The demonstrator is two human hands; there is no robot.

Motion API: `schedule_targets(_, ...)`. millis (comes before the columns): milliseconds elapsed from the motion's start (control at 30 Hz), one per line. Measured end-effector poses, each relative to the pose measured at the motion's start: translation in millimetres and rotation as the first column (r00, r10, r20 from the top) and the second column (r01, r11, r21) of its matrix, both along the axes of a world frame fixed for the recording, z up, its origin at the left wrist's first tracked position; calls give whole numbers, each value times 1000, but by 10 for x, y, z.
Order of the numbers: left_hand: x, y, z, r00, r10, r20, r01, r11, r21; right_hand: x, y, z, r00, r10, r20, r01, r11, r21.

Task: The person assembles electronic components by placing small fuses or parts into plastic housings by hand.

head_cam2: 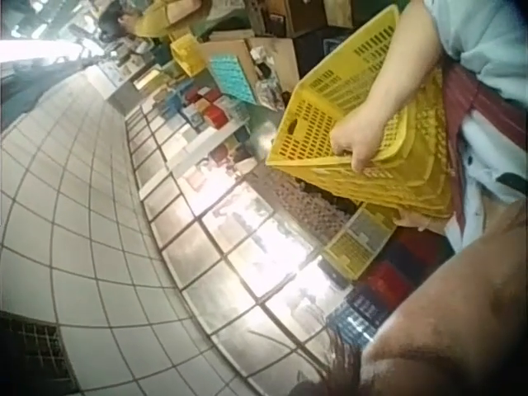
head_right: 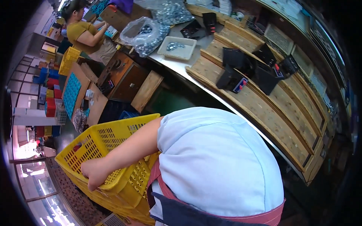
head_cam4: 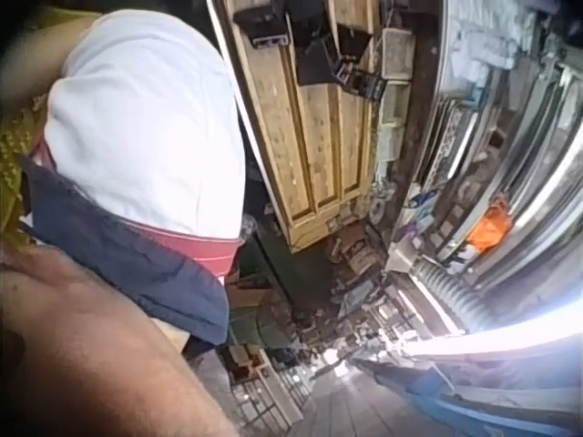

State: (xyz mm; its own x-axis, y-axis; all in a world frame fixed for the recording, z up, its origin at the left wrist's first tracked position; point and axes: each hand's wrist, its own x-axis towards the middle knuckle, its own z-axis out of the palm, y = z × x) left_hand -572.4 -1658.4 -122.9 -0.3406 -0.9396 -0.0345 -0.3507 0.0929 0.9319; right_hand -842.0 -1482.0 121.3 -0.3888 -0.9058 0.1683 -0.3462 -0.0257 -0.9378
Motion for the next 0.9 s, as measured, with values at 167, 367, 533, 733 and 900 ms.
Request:
schedule_targets(167, -214, 703, -838, 942, 336, -7, -334, 939, 84, -943, -9, -1000, 989, 144, 40, -147, 986, 82)
schedule_targets(367, -719, 854, -1367, 862, 507, -16, -495, 849, 186, -1888, -660, -1636, 855, 452, 254, -486, 869, 90)
schedule_targets(533, -898, 1652, -1511, 732, 667, -140, -643, 744, 180, -2283, -1037, -2331, 570, 634, 523, -739, 673, -10)
schedule_targets(733, -1087, 1786, -1959, 646, 758, -89, -747, 652, 130, -2497, -1655, -3223, 433, 658, 616, -811, 583, -53)
schedule_targets(900, -744, 1135, -2362, 661, 749, 46, -750, 657, 76, -2176, -2457, -3783, 479, 641, 599, -786, 617, -31)
